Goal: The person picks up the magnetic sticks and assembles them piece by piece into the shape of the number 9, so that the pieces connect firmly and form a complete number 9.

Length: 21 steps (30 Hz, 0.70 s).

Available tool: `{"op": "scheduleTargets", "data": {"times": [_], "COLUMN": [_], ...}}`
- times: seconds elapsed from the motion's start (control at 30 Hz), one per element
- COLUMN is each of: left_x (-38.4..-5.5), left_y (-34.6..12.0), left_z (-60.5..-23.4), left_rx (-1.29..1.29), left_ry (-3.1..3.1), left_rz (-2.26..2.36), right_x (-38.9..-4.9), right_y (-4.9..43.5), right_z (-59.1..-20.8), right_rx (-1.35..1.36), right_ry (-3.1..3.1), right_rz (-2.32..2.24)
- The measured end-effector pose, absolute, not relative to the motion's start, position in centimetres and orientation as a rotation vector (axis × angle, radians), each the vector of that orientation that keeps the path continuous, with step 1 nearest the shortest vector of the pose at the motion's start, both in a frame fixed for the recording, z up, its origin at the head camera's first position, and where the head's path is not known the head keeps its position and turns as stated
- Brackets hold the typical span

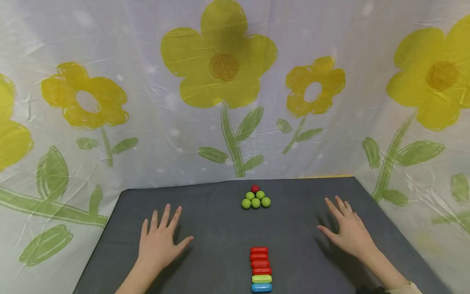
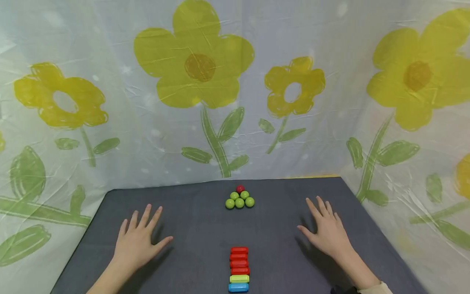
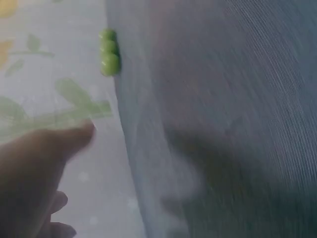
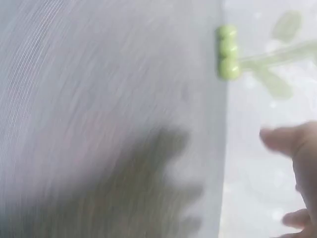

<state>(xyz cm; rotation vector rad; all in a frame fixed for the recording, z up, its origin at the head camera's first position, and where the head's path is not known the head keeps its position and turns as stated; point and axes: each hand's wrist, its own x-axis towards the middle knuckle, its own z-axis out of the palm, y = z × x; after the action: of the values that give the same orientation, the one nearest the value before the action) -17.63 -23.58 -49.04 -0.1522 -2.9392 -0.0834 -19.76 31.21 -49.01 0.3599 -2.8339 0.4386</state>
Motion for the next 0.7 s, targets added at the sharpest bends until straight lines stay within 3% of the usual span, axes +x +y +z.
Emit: {"op": "scheduleTargets", "data": {"times": [0.43,0.7], "left_x": [-19.2,-19.5], "left_y": [-16.9,-12.7], "left_z": [-51.7,-53.4], "left_rx": [-0.322,-0.431], "left_ry": [-2.794,-2.754], "left_rz": [-1.341,-1.707], "right_x": [-20.3,-21.0], "right_y": [24.2,20.3], "right_z": [-50.4,-52.9], "right_rx": [0.415,0.368], "right_ry": [-2.639,-2.658], "right_rz": [1.215,1.648]}}
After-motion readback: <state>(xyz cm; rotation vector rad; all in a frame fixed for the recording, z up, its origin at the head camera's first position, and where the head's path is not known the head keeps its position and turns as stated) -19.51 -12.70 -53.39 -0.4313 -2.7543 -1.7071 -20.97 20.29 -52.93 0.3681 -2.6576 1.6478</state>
